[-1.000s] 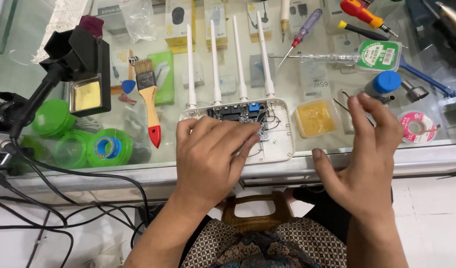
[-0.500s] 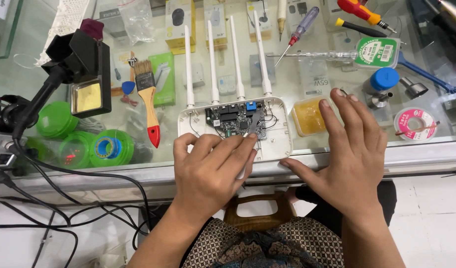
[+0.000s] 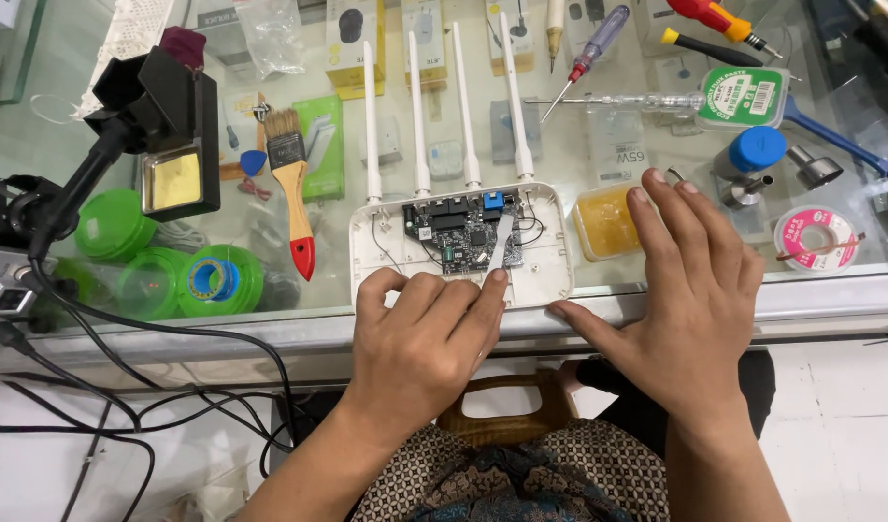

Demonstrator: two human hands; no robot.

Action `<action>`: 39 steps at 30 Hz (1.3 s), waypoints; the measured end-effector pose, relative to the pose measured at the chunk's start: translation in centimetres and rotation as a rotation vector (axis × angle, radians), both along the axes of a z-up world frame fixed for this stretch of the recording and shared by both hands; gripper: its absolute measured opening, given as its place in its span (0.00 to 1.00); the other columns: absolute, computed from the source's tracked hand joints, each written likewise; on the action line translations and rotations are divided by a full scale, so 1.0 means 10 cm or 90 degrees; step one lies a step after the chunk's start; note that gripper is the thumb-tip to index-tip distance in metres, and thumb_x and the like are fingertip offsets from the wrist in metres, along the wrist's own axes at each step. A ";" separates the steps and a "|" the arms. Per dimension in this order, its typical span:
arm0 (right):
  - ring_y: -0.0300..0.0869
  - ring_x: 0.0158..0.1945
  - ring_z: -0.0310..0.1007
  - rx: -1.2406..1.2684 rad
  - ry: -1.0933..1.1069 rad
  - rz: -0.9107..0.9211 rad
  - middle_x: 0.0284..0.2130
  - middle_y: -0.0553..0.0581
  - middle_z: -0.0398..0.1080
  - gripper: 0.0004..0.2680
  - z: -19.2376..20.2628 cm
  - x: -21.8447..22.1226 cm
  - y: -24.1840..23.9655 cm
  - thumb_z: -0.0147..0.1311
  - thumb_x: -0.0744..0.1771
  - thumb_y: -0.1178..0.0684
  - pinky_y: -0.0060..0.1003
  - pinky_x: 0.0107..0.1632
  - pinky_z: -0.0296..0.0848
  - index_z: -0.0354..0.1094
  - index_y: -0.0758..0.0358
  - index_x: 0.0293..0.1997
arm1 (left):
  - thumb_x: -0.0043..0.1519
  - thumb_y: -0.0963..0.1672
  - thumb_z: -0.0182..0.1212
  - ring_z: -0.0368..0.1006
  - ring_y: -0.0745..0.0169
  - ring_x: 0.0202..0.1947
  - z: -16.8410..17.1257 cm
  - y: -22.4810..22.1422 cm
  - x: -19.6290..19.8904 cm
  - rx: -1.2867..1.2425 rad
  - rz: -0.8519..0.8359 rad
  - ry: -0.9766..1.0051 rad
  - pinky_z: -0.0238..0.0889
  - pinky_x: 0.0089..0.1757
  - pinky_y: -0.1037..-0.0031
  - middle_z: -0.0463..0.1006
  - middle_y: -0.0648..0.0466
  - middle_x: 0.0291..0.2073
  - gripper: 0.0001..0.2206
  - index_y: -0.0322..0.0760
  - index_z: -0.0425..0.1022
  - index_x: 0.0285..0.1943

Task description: Repairing a router circuit board by cleaning, testing with probes, and using a heat gun

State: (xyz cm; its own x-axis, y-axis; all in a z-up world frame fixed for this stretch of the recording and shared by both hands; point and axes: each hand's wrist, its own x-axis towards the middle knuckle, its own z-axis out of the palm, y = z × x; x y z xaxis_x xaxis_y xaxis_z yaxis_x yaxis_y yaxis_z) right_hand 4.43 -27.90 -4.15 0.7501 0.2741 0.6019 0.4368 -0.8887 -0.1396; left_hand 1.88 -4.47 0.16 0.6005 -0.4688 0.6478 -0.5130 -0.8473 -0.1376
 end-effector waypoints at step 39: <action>0.54 0.73 0.65 0.017 0.013 0.009 0.70 0.62 0.69 0.34 -0.01 0.00 0.00 0.59 0.67 0.27 0.48 0.64 0.58 0.63 0.65 0.74 | 0.69 0.45 0.59 0.68 0.68 0.30 -0.10 0.21 0.26 -0.494 0.047 0.314 0.65 0.43 0.73 0.85 0.66 0.30 0.08 0.42 0.85 0.46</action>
State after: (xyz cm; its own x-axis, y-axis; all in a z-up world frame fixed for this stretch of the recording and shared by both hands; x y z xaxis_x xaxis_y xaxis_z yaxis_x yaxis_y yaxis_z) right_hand 4.45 -27.94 -4.28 0.7581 0.2696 0.5938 0.4467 -0.8781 -0.1716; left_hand 4.44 -2.41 -0.81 0.9029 0.0404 0.4280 -0.3040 -0.6438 0.7022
